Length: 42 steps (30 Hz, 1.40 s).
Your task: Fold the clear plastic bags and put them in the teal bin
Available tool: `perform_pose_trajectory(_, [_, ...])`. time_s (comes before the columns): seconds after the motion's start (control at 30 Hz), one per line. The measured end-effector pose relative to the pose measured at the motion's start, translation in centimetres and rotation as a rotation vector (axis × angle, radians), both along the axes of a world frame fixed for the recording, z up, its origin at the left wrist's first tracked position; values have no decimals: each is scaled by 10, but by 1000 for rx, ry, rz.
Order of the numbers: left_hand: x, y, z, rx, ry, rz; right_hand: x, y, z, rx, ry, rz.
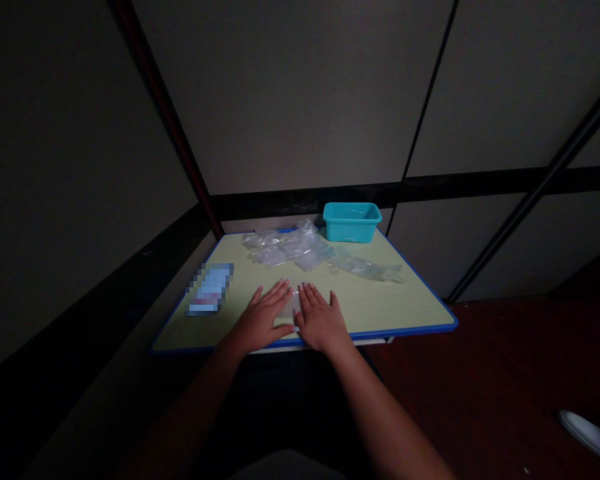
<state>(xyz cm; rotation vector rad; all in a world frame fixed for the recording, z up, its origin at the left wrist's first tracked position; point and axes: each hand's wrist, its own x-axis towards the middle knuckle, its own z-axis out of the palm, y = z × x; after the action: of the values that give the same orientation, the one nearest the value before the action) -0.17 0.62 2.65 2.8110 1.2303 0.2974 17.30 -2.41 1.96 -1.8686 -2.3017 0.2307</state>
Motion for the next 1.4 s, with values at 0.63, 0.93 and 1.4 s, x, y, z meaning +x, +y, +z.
perform_pose_trajectory(0.63, [2, 10, -13, -104, -57, 39, 22, -72, -10, 400, 129, -11])
perform_pose_trajectory(0.93, [3, 7, -9, -118, -54, 52, 6, -68, -14, 371, 43, -51])
perform_pose_trajectory(1.4, [4, 8, -12, -112, -45, 48, 1, -65, -12, 374, 32, -59])
